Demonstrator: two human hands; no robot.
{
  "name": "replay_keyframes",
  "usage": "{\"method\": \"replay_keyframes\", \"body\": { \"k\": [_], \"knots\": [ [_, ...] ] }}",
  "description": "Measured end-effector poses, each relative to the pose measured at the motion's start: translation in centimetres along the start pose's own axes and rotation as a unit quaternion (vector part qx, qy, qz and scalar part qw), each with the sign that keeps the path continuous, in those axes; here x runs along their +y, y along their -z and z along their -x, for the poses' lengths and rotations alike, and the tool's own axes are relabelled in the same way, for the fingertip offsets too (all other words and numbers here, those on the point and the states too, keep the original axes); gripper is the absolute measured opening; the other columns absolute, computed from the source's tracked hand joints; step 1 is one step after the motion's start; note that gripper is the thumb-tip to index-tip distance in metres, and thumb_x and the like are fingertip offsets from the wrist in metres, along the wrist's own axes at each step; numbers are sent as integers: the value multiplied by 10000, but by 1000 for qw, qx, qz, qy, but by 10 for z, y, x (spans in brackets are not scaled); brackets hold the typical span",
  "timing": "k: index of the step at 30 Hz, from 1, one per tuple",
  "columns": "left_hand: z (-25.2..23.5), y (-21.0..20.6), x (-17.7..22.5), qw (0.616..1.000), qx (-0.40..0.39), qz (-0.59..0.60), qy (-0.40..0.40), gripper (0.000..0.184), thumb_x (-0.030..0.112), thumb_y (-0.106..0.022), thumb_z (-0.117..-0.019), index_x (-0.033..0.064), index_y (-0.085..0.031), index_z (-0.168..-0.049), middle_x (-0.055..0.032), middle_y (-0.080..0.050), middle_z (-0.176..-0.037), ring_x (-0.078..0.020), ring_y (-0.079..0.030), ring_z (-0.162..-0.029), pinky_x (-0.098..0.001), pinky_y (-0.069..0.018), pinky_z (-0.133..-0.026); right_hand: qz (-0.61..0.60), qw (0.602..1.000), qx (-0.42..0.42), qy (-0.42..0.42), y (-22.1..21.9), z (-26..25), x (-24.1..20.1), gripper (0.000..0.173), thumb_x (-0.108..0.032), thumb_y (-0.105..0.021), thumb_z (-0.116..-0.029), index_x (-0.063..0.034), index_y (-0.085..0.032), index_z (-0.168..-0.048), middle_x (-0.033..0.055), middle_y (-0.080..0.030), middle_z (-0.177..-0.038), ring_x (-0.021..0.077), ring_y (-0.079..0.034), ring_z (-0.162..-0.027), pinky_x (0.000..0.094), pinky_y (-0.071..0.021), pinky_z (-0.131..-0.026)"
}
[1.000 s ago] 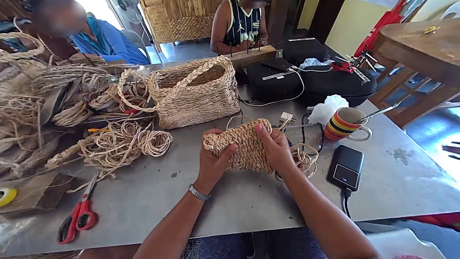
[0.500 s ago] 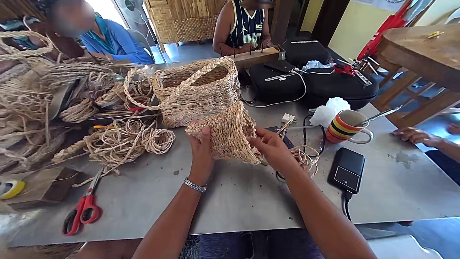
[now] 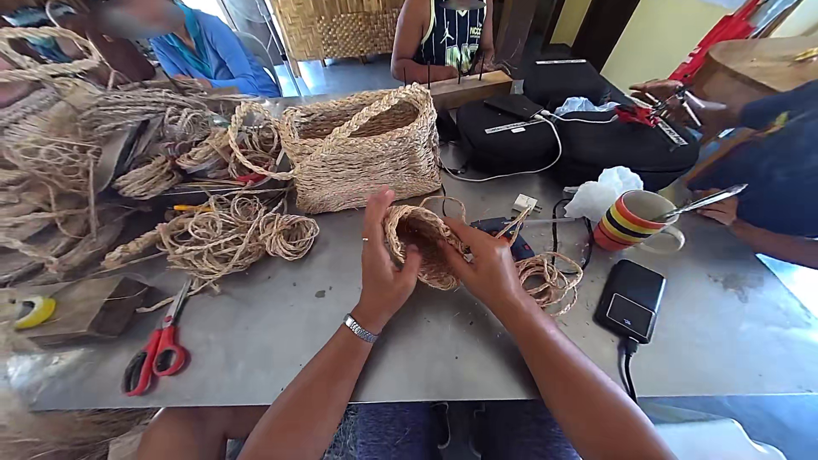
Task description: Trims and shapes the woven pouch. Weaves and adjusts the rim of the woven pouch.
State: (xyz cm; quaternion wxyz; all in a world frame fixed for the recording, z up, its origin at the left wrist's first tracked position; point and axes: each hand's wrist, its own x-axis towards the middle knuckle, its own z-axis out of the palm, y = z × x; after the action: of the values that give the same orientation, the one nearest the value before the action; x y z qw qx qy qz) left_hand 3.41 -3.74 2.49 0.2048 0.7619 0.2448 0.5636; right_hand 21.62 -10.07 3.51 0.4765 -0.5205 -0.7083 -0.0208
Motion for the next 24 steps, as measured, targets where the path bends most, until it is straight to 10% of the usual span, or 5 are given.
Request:
{"method": "replay_keyframes", "body": {
  "k": [6, 11, 15, 19, 24],
  "knots": [
    [-4, 1, 2, 998, -54, 28, -20, 634, -29, -514, -837, -42, -406, -1462, -155, -534, -1461, -248, -493, -1387, -442, -432, -1159, -18, 998, 28, -59, 6, -5, 8, 283, -90, -626, -995, -105, -709, -1266, 72, -760, -1053, 135, -727, -849, 335, -611, -750],
    [-1, 6, 3, 998, 27, 46, 33, 1105, 619, -745, -846, 57, -156, -1594, -146, -194, -1670, -265, -222, -1542, -487, -300, -1229, -152, 967, 92, -182, 17, -2, 12, 335, -204, -651, -1024, -89, -634, -1338, 76, -733, -1005, 119, -695, -768, 311, -597, -694],
    [8, -1, 5, 931, 5, 234, 280, 681, 515, -594, -1002, 121, -316, -1484, -26, -519, -1377, -137, -568, -1229, -390, -530, -992, -364, 880, 145, -268, 18, -5, 5, 348, -217, -571, -1059, -123, -554, -1393, -17, -703, -1075, 65, -691, -921, 301, -600, -847],
    [3, -5, 10, 778, -81, 514, 352, 707, 718, -485, -945, 211, -463, -1438, -18, -611, -1328, -188, -611, -1206, -407, -537, -1004, -394, 891, 41, -224, 2, -2, -8, 326, -216, -603, -1045, -88, -608, -1345, 14, -719, -1082, 94, -701, -890, 316, -615, -808],
    [-10, 24, 5, 824, 38, 480, 299, 516, 570, -463, -1036, 218, -523, -1409, -9, -656, -1295, -154, -639, -1187, -399, -561, -994, -303, 932, -94, -175, 9, -7, 1, 567, -451, -288, -1124, -64, -547, -1448, 76, -677, -1313, 167, -698, -1100, 386, -593, -946]
  ]
}}
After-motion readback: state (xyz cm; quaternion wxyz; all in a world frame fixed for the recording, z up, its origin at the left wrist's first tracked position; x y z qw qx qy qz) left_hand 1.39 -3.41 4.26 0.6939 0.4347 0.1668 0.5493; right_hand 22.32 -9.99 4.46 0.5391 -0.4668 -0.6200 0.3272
